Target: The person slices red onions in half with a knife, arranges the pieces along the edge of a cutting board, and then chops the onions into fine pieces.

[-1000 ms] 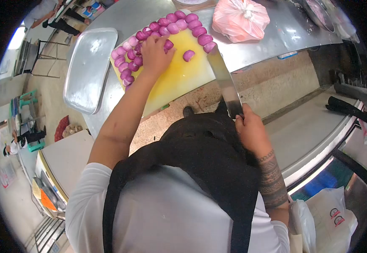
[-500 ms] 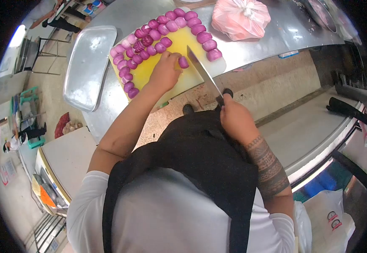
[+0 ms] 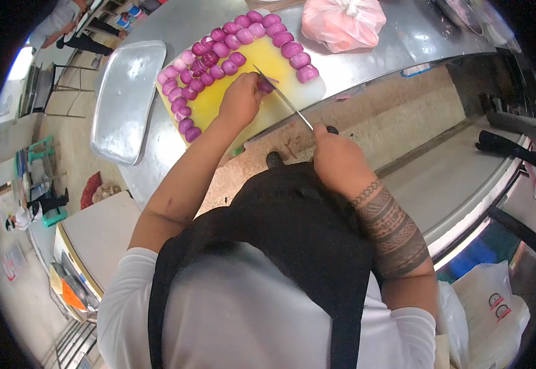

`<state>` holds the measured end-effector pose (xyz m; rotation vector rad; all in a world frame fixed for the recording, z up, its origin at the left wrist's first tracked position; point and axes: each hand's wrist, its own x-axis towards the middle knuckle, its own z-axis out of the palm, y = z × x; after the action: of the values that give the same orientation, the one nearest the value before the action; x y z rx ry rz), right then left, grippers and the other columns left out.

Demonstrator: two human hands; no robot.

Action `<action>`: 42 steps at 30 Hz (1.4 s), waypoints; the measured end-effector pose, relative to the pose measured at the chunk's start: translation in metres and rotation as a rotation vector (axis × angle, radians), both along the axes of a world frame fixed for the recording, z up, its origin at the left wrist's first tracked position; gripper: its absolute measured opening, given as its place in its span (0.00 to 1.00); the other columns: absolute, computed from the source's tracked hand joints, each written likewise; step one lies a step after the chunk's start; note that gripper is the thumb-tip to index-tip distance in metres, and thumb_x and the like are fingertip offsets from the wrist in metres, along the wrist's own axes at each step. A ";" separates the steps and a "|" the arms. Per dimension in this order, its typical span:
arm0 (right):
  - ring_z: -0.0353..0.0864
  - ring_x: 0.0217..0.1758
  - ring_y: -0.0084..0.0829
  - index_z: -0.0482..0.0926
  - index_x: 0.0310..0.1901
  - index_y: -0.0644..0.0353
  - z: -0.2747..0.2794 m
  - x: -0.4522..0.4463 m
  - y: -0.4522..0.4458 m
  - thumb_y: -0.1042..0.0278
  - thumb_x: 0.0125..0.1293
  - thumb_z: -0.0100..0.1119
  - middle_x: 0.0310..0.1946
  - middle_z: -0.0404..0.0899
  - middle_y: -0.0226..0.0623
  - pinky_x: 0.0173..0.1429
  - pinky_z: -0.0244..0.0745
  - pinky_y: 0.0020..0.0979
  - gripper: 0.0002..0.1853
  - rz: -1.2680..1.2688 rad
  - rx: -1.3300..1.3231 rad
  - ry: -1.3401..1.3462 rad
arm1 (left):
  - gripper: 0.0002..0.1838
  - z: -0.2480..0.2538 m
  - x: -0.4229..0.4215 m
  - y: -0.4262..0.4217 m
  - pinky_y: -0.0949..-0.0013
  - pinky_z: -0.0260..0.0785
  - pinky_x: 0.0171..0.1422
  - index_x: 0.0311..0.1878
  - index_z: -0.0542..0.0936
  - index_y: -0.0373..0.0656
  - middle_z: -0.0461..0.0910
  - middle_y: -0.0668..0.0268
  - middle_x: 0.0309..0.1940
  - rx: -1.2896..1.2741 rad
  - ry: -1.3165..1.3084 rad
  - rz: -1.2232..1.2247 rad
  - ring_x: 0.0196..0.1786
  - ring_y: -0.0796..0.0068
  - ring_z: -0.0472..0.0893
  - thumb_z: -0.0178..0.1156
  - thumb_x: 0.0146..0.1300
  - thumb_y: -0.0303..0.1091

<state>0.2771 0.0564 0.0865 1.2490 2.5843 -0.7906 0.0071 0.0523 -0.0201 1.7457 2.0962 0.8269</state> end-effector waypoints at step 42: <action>0.85 0.42 0.64 0.73 0.55 0.64 0.037 0.030 -0.016 0.72 0.73 0.56 0.34 0.84 0.60 0.45 0.78 0.59 0.12 -0.141 0.001 0.091 | 0.21 0.001 -0.014 -0.004 0.51 0.77 0.64 0.59 0.85 0.45 0.81 0.51 0.60 0.008 -0.024 -0.045 0.61 0.47 0.82 0.74 0.62 0.35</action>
<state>0.3070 0.0405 0.1230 1.4411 2.5892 -0.8909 -0.0069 0.0486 -0.0192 1.7710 2.0335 0.8411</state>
